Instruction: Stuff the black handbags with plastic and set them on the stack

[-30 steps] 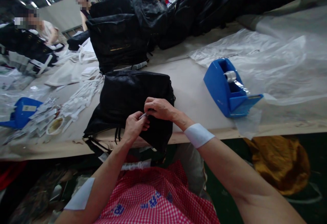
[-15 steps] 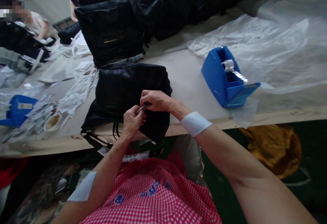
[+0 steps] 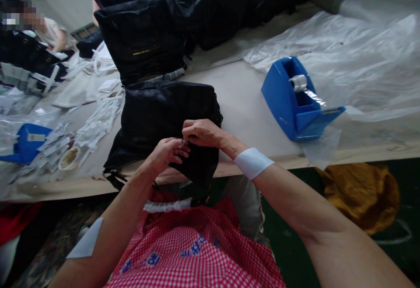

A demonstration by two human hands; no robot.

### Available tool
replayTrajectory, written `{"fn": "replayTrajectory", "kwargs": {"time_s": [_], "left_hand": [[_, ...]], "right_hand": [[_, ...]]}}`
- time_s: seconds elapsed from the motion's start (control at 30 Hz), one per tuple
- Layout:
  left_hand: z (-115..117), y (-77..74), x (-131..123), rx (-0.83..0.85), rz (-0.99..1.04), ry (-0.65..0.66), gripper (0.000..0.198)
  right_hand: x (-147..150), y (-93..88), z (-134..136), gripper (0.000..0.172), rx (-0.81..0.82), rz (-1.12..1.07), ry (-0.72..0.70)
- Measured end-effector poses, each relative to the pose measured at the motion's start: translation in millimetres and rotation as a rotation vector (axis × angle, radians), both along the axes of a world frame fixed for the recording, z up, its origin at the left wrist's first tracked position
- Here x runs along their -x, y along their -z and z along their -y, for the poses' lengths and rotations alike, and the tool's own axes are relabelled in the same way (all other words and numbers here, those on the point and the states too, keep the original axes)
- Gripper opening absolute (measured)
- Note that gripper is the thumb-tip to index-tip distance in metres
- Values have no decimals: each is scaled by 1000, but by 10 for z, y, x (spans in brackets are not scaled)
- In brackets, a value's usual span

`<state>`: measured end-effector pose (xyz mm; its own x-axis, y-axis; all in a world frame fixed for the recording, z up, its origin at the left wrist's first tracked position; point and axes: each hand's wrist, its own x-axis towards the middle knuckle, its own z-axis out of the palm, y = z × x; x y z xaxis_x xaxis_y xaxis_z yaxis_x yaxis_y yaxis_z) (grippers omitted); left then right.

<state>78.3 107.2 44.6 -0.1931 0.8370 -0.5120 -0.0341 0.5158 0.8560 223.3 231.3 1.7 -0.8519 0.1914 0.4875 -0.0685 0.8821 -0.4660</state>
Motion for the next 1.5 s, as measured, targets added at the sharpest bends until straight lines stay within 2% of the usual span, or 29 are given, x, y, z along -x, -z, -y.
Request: {"fn": "replayTrajectory", "kwargs": {"time_s": [0.1, 0.27, 0.47, 0.6, 0.67, 0.83, 0.93, 1.03, 1.17, 1.27, 1.4, 1.5], "left_hand": [[-38, -30, 12, 66, 76, -61, 26], [-85, -26, -58, 91, -38, -82, 10], [-86, 31, -98, 73, -177, -46, 19], [-65, 32, -80, 28, -246, -7, 22], [-58, 10, -60, 16, -278, 30, 22], [-73, -48, 3, 6, -339, 141, 21], [-97, -83, 32, 25, -349, 176, 21], [-121, -125, 60, 61, -309, 186, 20], [-134, -190, 107, 106, -251, 202, 17], [-134, -234, 160, 238, -104, 209, 17], [-142, -236, 234, 399, 206, 134, 27], [-141, -179, 241, 379, 229, 63, 22]], "right_hand": [[5, 20, -3, 15, -9, -7, 9], [-14, 35, -2, 16, -3, -23, -15], [-79, -19, -13, 14, 54, -27, -133], [-62, -71, -17, 16, 42, -4, -114], [-40, -83, -3, 17, -36, 24, -87], [-23, -127, 102, 21, -377, 138, 15], [-16, -170, 170, 26, -519, 173, 38], [15, -178, 209, 28, -566, 168, 52], [80, -93, 234, 26, -589, 105, 118], [113, -8, 246, 29, -610, 19, 146], [112, 47, 251, 32, -607, -13, 150], [92, 61, 244, 27, -597, 0, 136]]}}
